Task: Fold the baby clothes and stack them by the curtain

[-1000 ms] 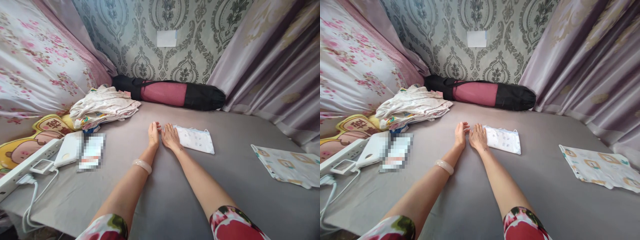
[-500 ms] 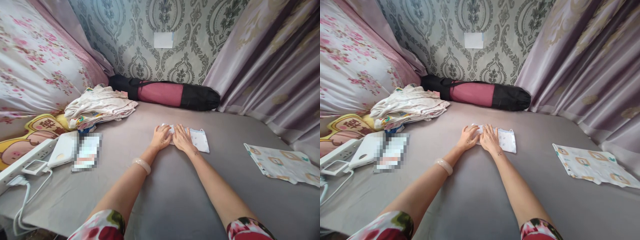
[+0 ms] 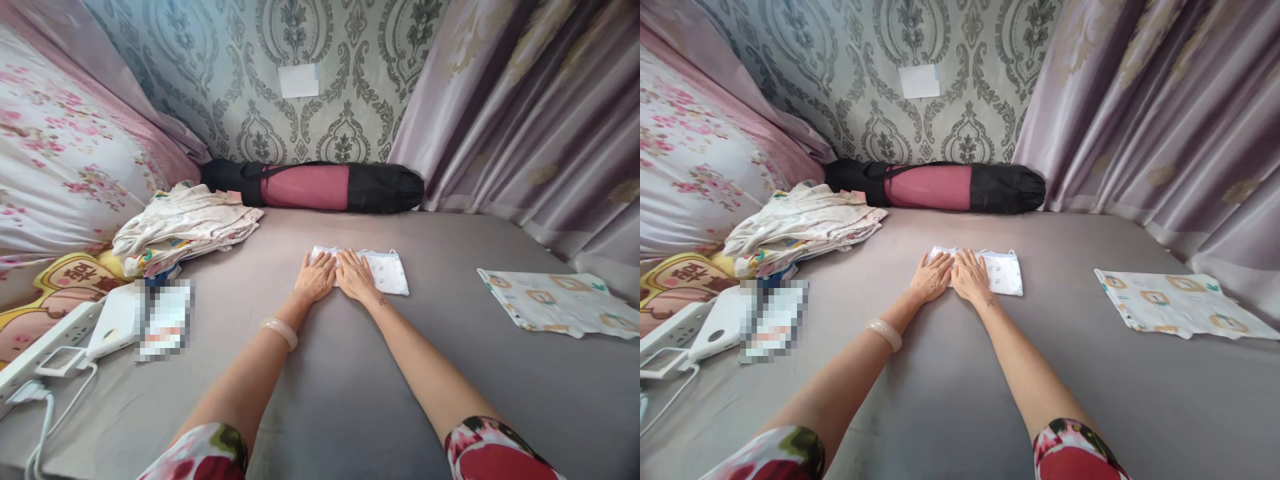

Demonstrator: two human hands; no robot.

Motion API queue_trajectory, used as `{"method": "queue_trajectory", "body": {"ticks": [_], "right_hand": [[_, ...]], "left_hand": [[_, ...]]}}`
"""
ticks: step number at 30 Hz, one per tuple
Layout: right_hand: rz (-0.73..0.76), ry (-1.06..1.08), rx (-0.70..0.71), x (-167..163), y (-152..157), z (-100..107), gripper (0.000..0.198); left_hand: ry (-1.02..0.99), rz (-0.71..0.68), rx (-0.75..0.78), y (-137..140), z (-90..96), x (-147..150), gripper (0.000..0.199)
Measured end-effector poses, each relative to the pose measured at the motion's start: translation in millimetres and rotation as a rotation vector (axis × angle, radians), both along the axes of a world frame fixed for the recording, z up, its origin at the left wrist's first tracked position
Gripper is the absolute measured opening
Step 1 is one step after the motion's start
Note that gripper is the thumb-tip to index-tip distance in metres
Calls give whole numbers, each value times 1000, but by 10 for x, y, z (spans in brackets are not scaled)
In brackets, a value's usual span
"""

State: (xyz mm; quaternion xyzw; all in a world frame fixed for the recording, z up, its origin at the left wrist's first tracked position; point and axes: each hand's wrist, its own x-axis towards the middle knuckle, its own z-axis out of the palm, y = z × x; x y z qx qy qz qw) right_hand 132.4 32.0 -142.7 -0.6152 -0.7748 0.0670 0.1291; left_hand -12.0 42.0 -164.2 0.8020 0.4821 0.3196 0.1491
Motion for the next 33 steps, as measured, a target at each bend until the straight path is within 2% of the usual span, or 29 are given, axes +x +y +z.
{"method": "queue_trajectory", "body": {"ticks": [7, 12, 19, 26, 28, 33], "right_hand": [[-99, 5, 10, 202, -64, 87, 56], [-138, -14, -9, 337, -108, 7, 56], [-144, -23, 37, 341, -100, -102, 54], [-169, 33, -48, 398, -107, -12, 58], [-206, 25, -30, 456, -130, 25, 58], [-246, -74, 26, 585, -180, 2, 56]], "left_hand": [[1, -2, 0, -15, 11, 9, 35], [-49, -19, -4, -6, 9, 2, 35], [42, -23, -30, 9, -5, -10, 40], [6, -20, -14, 15, -22, -14, 41], [79, -10, -12, 7, -5, -15, 43], [458, 21, -11, -42, 87, -6, 54]]}}
